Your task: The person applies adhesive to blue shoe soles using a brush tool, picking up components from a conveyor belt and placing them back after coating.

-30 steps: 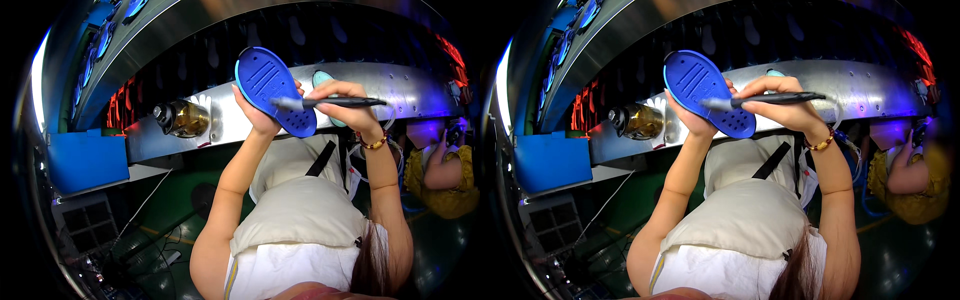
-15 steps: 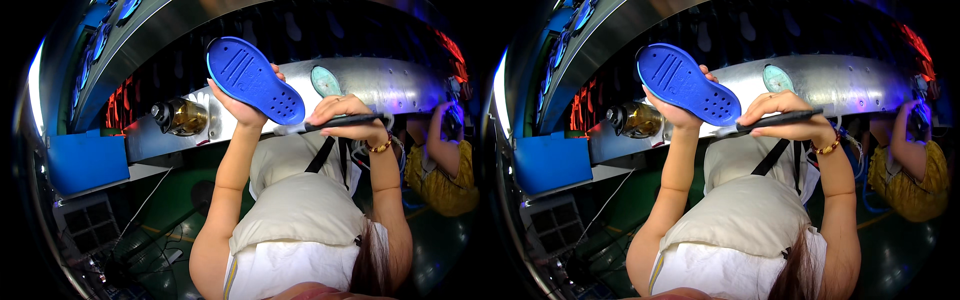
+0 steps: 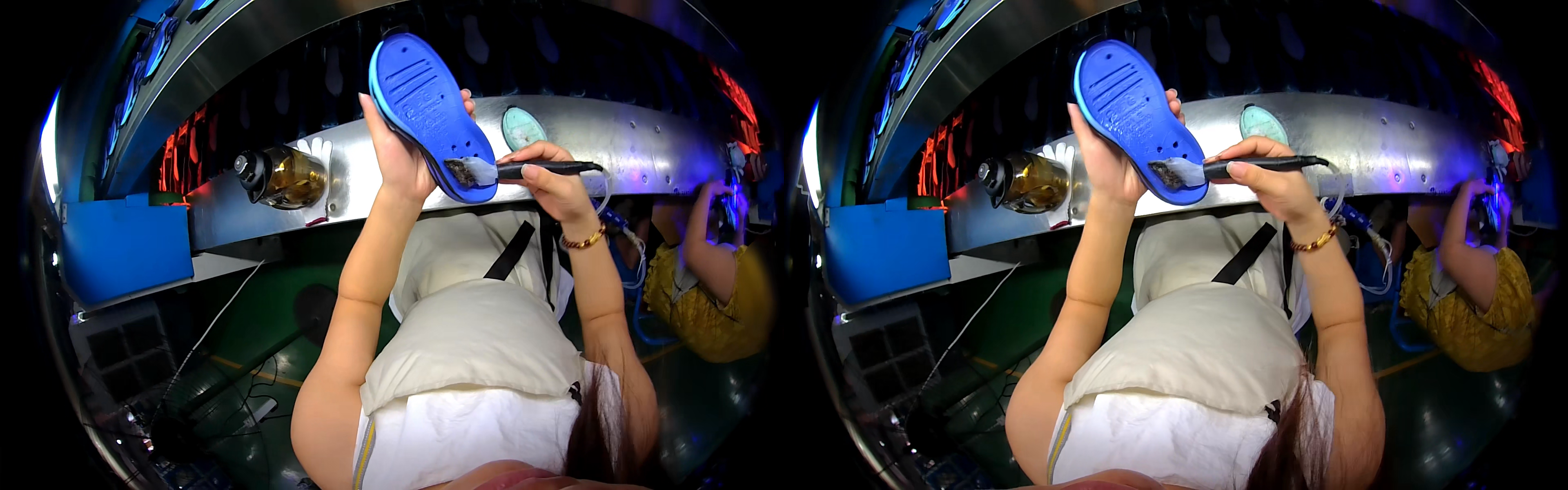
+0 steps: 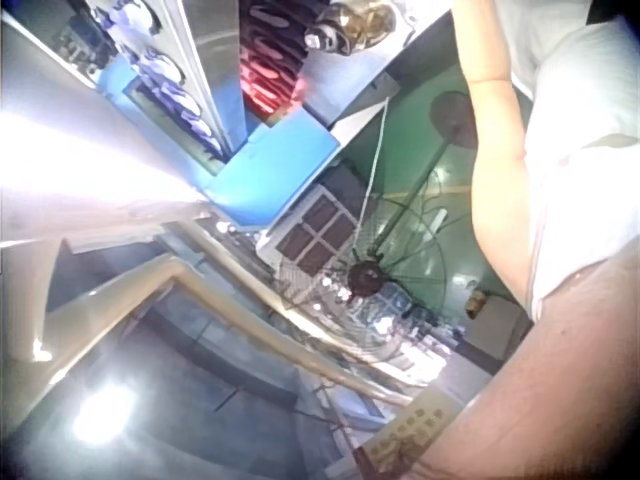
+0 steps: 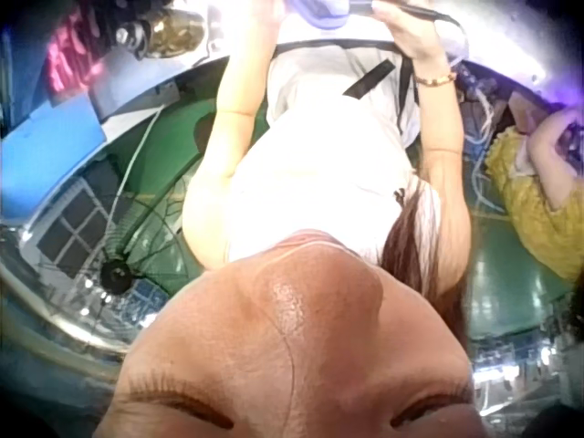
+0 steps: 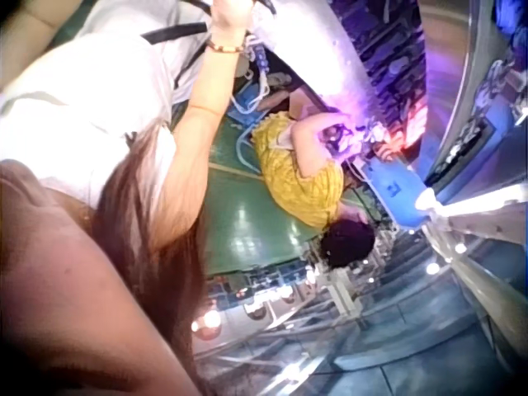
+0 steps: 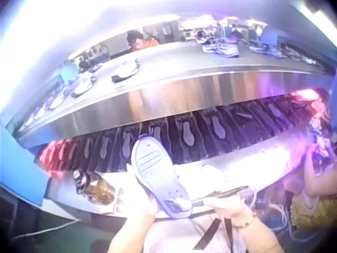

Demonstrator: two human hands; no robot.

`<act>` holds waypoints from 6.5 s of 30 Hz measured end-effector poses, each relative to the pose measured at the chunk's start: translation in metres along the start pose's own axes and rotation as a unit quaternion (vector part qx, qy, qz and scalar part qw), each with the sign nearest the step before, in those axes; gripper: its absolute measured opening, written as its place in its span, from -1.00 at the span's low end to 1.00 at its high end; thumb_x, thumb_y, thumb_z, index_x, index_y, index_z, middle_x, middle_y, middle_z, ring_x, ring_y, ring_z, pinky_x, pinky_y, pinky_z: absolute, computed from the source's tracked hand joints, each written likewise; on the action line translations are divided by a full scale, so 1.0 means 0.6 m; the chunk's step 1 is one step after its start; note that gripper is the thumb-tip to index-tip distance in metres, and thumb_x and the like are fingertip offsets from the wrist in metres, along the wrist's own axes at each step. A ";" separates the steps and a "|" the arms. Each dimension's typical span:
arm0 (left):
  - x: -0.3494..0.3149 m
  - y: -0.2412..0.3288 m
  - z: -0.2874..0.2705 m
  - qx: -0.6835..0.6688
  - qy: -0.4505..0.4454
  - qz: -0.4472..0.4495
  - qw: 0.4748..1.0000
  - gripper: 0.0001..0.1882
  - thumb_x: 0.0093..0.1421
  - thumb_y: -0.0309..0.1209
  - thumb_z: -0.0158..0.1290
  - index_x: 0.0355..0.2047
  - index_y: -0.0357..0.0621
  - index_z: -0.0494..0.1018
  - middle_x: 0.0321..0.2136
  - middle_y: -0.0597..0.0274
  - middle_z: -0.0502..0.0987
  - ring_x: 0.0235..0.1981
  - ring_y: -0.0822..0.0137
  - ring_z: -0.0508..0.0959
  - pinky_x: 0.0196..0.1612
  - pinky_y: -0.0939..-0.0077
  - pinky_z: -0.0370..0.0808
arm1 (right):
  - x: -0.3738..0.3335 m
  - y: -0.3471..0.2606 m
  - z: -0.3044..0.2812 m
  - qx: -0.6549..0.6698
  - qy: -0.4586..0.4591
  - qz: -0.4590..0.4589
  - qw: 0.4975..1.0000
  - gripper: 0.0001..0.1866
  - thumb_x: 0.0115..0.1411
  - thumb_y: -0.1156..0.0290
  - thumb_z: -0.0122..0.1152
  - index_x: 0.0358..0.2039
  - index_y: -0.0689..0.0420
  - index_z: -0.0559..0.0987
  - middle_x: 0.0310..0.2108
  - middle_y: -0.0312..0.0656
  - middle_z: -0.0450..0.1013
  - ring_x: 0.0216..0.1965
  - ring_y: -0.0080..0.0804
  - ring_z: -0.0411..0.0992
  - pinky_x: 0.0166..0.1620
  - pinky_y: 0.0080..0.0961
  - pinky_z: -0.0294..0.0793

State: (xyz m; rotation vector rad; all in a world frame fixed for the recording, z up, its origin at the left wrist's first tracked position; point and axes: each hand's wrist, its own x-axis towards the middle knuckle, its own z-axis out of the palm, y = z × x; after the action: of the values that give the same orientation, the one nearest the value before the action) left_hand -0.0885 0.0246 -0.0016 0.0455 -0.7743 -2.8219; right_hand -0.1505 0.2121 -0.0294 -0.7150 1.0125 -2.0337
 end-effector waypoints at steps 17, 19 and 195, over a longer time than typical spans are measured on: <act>-0.033 -0.006 -0.041 0.167 -0.019 -0.298 0.940 -0.58 0.15 -0.24 -0.21 -0.10 -0.32 0.26 -0.24 0.03 0.43 -0.28 0.31 0.49 -0.22 0.49 0.44 | 0.016 -0.081 0.055 -0.427 -0.247 -0.021 0.870 -0.79 -0.12 0.54 0.22 -0.39 0.27 0.50 -0.37 -0.09 0.47 -0.28 -0.31 0.45 -0.20 -0.51 0.41; -0.037 -0.003 -0.040 0.191 -0.003 -0.332 0.924 -0.56 0.12 -0.20 -0.19 -0.13 -0.33 0.29 -0.25 0.02 0.44 -0.30 0.31 0.49 -0.22 0.48 0.45 | 0.015 -0.098 0.048 -0.407 -0.301 0.023 0.862 -0.81 -0.12 0.54 0.22 -0.41 0.27 0.51 -0.37 -0.10 0.47 -0.26 -0.34 0.44 -0.19 -0.53 0.41; -0.060 -0.028 -0.081 -0.019 0.140 -0.288 0.947 -0.48 0.15 -0.09 -0.32 -0.04 -0.25 0.18 -0.13 -0.08 0.33 -0.16 0.00 0.40 -0.21 -0.06 0.39 | 0.007 -0.010 -0.049 -0.285 0.127 0.021 0.950 -0.91 0.00 0.51 0.12 -0.46 0.26 0.52 -0.53 -0.26 0.43 -0.62 -0.67 0.33 -0.58 -0.76 0.34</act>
State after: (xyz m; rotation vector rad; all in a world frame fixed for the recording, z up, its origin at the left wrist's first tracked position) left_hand -0.0527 0.0222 -0.0530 0.7670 -0.7290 -3.2499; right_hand -0.1765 0.2232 -0.0394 -0.7159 1.7897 -1.8293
